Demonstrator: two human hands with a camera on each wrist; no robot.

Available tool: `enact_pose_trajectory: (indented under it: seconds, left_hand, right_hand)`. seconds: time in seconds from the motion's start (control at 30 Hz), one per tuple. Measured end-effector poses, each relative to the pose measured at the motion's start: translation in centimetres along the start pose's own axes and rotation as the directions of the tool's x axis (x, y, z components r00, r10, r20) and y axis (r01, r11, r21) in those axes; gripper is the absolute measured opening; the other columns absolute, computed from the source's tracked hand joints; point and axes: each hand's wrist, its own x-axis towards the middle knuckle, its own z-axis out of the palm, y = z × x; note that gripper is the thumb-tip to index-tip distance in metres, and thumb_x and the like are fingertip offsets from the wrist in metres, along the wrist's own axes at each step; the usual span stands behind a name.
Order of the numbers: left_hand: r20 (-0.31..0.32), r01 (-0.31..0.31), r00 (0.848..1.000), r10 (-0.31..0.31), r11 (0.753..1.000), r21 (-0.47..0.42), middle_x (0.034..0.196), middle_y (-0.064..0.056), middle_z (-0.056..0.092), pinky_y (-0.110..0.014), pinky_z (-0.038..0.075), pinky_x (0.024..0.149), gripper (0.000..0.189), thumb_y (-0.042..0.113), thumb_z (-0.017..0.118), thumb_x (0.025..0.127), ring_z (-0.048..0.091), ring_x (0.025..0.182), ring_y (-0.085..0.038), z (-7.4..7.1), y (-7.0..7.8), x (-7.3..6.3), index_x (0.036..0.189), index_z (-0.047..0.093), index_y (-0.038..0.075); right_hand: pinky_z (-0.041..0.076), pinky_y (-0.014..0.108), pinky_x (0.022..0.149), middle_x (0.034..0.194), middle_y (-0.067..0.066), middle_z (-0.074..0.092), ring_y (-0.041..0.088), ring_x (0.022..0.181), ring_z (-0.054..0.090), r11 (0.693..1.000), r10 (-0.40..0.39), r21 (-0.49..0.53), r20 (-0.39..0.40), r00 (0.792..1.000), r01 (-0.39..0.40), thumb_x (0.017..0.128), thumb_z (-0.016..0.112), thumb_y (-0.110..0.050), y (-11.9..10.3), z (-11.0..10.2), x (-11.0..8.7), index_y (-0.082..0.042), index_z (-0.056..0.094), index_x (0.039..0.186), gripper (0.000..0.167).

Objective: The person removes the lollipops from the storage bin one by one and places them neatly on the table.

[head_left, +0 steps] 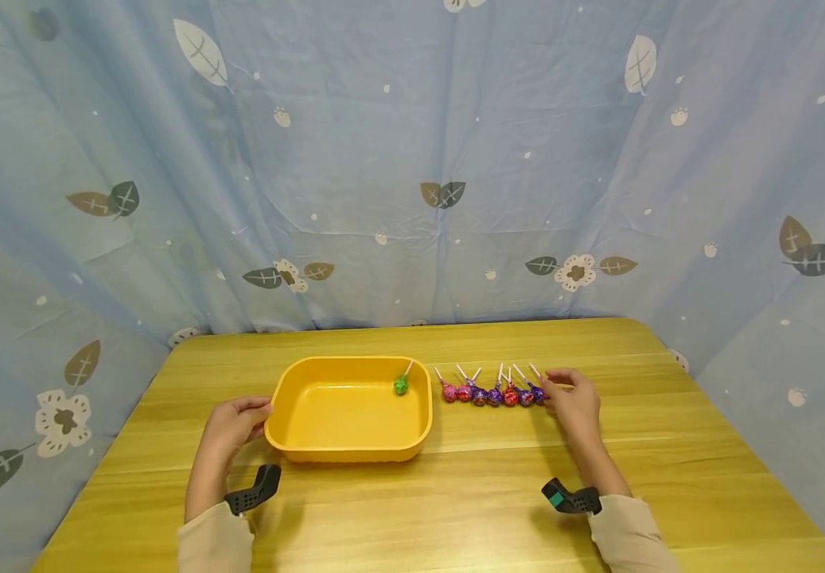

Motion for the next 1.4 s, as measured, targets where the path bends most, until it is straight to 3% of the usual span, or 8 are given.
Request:
enact_pose_trajectory:
  seconds: [0.13,0.27,0.63,0.97,1.03,1.17,1.27,1.4]
  left_hand:
    - [0.006,-0.010,1.000,0.010,1.000,-0.001,0.119,-0.025,0.059,-0.031,0.056,0.075,0.042,0.017,0.057,0.098,0.062,0.083,-0.015,0.1,0.0,-0.1,0.128,0.055,-0.011]
    - [0.009,-0.004,1.000,0.004,1.000,-0.007,0.119,-0.025,0.059,-0.032,0.056,0.076,0.041,0.017,0.057,0.098,0.062,0.084,-0.016,0.0,-0.1,-0.1,0.129,0.055,-0.011]
    - [-0.007,0.004,1.000,-0.004,1.000,-0.008,0.117,-0.023,0.061,-0.032,0.056,0.076,0.040,0.017,0.057,0.098,0.062,0.082,-0.014,-0.1,-0.2,-0.2,0.128,0.056,-0.010]
    - [-0.003,0.003,1.000,-0.003,1.000,-0.014,0.119,-0.024,0.060,-0.032,0.056,0.076,0.041,0.017,0.058,0.098,0.062,0.085,-0.015,0.0,-0.1,-0.2,0.128,0.056,-0.010]
    - [-0.002,-0.001,1.000,0.001,1.000,-0.016,0.118,-0.024,0.060,-0.032,0.056,0.076,0.042,0.018,0.058,0.098,0.062,0.085,-0.016,-0.1,-0.2,-0.1,0.128,0.055,-0.010]
    - [-0.005,0.001,1.000,-0.001,1.000,-0.013,0.118,-0.023,0.060,-0.032,0.056,0.076,0.041,0.017,0.057,0.098,0.062,0.084,-0.015,-0.1,-0.3,-0.2,0.128,0.056,-0.010]
    - [0.001,0.004,1.000,-0.004,1.000,-0.013,0.118,-0.023,0.060,-0.032,0.056,0.077,0.042,0.018,0.057,0.098,0.062,0.085,-0.015,-0.1,-0.3,-0.1,0.129,0.055,-0.010]
    - [0.013,-0.002,1.000,0.003,1.000,-0.018,0.120,-0.025,0.059,-0.032,0.056,0.076,0.044,0.019,0.058,0.098,0.064,0.088,-0.016,-0.2,-0.1,0.0,0.129,0.054,-0.011]
  right_hand:
    - [0.057,0.036,0.070,0.103,0.022,0.064,0.029,0.084,0.064,0.998,-0.058,0.024,0.092,0.994,0.056,0.091,0.064,-0.003,-1.5,1.3,-1.2,0.008,0.062,0.112,0.024]
    - [0.056,0.040,0.074,0.103,0.021,0.063,0.035,0.088,0.063,0.992,-0.117,0.077,0.216,0.969,0.103,0.092,0.064,-0.005,-3.2,3.0,-2.7,0.006,0.063,0.112,0.023]
    - [0.053,0.051,0.078,0.103,0.014,0.068,0.029,0.093,0.066,0.976,-0.218,0.122,0.440,0.871,0.183,0.091,0.067,-0.008,-6.4,8.0,-4.0,0.002,0.067,0.110,0.021]
    - [0.055,0.036,0.082,0.110,0.014,0.068,0.028,0.101,0.064,0.957,-0.232,-0.001,0.592,0.772,0.289,0.093,0.063,-0.006,-9.1,11.7,-4.4,0.004,0.067,0.117,0.026]
    - [0.054,0.036,0.084,0.113,0.017,0.066,0.030,0.103,0.063,0.940,-0.242,-0.036,0.627,0.740,0.338,0.095,0.061,-0.005,-9.5,12.3,-4.6,0.006,0.065,0.119,0.027]
    - [0.049,0.027,0.063,0.096,0.016,0.066,0.023,0.077,0.059,0.871,-0.261,-0.145,0.673,0.692,0.470,0.096,0.054,0.000,-10.1,13.7,-4.9,0.008,0.067,0.105,0.018]
    - [0.036,0.025,0.055,0.084,0.013,0.061,0.019,0.066,0.045,0.809,-0.242,-0.251,0.682,0.690,0.532,0.096,0.050,0.005,-10.5,14.9,-5.3,0.007,0.067,0.095,0.017]
    - [0.035,0.025,0.053,0.070,0.010,0.052,0.018,0.061,0.041,0.770,-0.176,-0.341,0.699,0.693,0.539,0.096,0.048,0.006,-10.9,16.1,-5.6,0.005,0.063,0.082,0.020]
